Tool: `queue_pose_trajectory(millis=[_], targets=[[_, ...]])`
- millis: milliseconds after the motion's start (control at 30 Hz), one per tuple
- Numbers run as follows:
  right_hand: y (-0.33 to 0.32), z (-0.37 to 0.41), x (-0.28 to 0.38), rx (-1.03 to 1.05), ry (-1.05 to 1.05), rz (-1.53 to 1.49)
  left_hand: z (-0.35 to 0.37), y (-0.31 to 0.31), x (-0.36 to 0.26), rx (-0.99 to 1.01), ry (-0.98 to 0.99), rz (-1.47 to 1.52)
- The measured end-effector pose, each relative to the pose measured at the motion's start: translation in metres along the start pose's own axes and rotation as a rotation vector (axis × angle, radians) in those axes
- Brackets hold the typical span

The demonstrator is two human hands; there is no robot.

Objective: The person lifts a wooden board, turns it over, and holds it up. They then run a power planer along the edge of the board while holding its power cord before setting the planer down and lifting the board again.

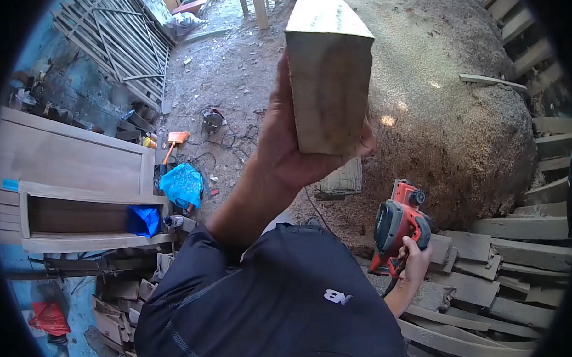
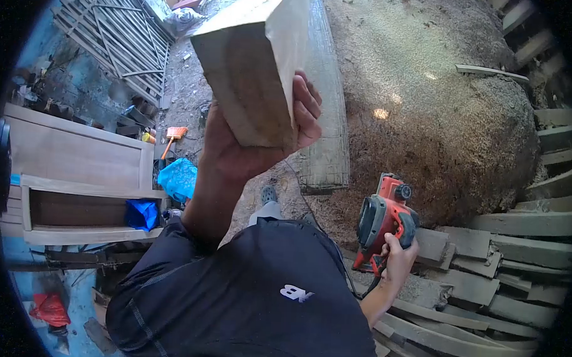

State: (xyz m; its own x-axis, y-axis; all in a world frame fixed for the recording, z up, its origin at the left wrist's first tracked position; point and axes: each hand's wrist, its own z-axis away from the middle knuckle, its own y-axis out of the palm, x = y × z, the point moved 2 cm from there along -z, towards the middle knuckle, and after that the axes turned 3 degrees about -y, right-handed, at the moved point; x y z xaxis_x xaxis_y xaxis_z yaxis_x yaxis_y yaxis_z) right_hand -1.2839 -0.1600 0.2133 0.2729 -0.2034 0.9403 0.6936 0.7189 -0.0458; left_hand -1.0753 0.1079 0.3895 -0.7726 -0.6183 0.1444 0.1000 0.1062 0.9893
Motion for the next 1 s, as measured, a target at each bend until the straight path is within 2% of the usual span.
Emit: queue_pose_trajectory(millis=[167, 233, 367, 500, 1000], targets=[[-0.008, -0.001, -0.014, -0.1, 0.035, 0.019, -0.005, -0.001, -0.001, -0.011, -0.025, 0.001], [-0.013, -0.004, -0.022, -0.044, 0.035, 0.04, -0.005, 0.0, 0.001, -0.022, -0.031, 0.023], [-0.014, -0.001, -0.026, -0.092, 0.054, 0.027, -0.006, 0.007, 0.007, -0.009, -0.012, -0.009], [-0.015, -0.002, -0.031, -0.062, 0.061, 0.05, -0.01, 0.011, 0.008, -0.07, 0.003, -0.006], [-0.006, -0.002, -0.036, -0.066, 0.123, 0.052, -0.01, 0.013, 0.013, -0.064, -0.041, 0.015]])
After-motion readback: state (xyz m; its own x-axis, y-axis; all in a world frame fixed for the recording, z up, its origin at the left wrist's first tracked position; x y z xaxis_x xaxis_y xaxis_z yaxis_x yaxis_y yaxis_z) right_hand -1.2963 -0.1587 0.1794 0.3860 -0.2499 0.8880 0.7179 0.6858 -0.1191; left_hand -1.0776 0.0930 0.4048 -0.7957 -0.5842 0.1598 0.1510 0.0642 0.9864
